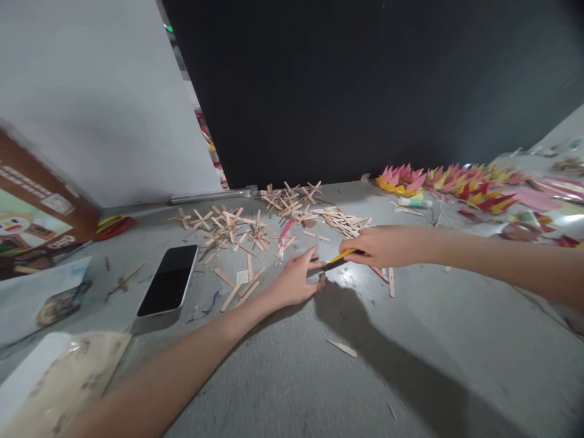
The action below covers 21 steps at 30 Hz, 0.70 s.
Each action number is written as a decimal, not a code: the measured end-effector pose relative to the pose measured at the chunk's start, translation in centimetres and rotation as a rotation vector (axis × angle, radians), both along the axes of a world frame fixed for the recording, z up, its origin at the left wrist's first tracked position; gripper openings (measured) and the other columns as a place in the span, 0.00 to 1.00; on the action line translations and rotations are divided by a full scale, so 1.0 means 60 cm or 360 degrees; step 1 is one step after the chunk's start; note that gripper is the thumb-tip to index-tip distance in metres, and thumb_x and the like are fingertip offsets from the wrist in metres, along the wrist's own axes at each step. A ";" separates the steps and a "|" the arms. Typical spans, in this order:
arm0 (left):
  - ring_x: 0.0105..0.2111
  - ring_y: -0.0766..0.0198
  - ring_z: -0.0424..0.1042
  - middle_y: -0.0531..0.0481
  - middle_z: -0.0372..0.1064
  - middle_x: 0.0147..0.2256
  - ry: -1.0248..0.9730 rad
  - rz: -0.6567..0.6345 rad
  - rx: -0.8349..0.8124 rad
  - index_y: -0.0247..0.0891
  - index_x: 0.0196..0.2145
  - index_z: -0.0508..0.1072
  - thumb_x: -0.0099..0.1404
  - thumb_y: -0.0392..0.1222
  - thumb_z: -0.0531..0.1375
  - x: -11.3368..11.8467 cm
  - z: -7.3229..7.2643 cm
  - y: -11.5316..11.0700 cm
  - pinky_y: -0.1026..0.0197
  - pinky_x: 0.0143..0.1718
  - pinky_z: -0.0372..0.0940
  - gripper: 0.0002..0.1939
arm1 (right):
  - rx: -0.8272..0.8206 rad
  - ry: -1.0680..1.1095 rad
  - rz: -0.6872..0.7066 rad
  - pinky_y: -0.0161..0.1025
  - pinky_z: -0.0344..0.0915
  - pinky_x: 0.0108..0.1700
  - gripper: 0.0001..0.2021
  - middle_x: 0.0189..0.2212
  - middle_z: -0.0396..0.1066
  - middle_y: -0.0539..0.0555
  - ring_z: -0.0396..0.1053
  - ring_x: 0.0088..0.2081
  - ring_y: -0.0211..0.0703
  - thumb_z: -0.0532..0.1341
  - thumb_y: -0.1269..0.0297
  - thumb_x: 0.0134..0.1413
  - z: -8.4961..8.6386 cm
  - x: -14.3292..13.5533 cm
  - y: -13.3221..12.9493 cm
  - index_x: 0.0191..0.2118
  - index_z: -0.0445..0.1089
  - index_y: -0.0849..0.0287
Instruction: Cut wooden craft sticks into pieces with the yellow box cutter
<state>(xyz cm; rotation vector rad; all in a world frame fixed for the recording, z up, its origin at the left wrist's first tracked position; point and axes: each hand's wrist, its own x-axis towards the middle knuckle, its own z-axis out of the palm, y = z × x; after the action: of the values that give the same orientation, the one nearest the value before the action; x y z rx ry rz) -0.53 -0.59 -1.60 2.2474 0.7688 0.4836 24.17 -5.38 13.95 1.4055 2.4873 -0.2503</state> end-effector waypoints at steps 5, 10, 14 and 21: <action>0.72 0.47 0.61 0.43 0.76 0.62 -0.0007 0.0017 -0.0003 0.41 0.77 0.47 0.69 0.51 0.66 0.002 0.003 -0.002 0.42 0.70 0.55 0.47 | -0.0036 -0.0044 -0.0051 0.39 0.45 0.28 0.10 0.25 0.68 0.50 0.59 0.22 0.39 0.56 0.58 0.69 0.004 -0.006 0.007 0.45 0.73 0.54; 0.72 0.46 0.60 0.42 0.74 0.63 0.0025 0.0028 -0.0023 0.41 0.77 0.48 0.69 0.49 0.65 0.003 0.013 -0.007 0.43 0.70 0.54 0.46 | -0.0200 0.0054 -0.0111 0.40 0.46 0.29 0.08 0.22 0.67 0.48 0.62 0.23 0.40 0.56 0.62 0.65 0.006 -0.010 0.014 0.42 0.72 0.54; 0.71 0.46 0.61 0.42 0.75 0.62 0.0020 0.0000 -0.0015 0.40 0.76 0.48 0.70 0.51 0.65 0.002 0.018 -0.007 0.43 0.69 0.55 0.46 | -0.0232 0.0116 -0.0166 0.41 0.48 0.30 0.07 0.21 0.67 0.48 0.62 0.24 0.41 0.56 0.65 0.63 0.004 -0.013 0.013 0.38 0.72 0.54; 0.72 0.46 0.60 0.39 0.74 0.63 0.0048 0.0003 -0.0026 0.39 0.77 0.47 0.70 0.51 0.66 0.002 0.023 -0.008 0.42 0.70 0.53 0.48 | -0.0281 0.0174 -0.0185 0.40 0.47 0.29 0.08 0.19 0.66 0.48 0.58 0.21 0.38 0.56 0.67 0.61 -0.008 -0.012 0.008 0.34 0.73 0.54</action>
<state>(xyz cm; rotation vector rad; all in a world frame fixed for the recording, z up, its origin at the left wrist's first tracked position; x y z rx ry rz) -0.40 -1.08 -0.23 2.2439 0.7872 0.4438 23.43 -4.89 13.50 1.4996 2.4014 -0.5706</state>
